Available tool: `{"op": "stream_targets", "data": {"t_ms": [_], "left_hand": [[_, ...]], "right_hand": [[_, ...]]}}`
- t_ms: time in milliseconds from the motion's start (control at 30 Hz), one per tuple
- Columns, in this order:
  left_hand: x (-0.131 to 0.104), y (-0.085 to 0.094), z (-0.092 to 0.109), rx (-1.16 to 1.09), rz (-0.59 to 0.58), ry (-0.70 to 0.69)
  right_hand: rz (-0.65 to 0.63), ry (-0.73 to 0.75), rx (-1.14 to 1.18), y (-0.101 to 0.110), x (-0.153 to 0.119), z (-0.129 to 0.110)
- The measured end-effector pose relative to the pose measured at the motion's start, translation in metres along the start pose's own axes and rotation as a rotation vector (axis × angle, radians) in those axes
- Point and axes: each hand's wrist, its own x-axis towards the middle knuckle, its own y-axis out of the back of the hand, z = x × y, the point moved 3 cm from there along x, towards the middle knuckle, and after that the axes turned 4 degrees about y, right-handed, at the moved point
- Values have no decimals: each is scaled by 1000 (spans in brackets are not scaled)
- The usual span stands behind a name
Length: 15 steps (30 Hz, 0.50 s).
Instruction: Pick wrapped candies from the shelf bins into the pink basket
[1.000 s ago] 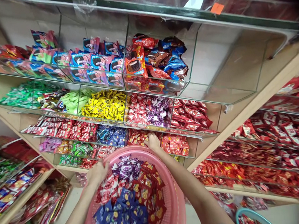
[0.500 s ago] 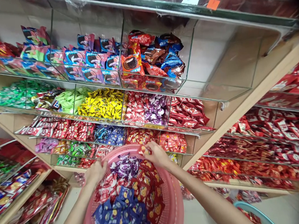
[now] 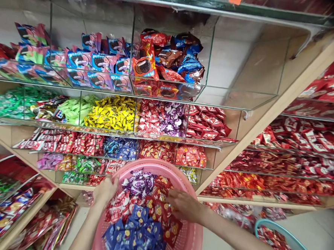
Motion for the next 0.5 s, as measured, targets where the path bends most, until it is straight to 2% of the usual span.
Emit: {"op": "stream_targets", "data": {"t_ms": [233, 500], "left_hand": [[0, 0, 0, -19, 16, -9], [-1, 2, 2, -4, 8, 2]], "right_hand": [[-149, 10, -7, -8, -2, 3], [-82, -4, 70, 1, -10, 4]]}}
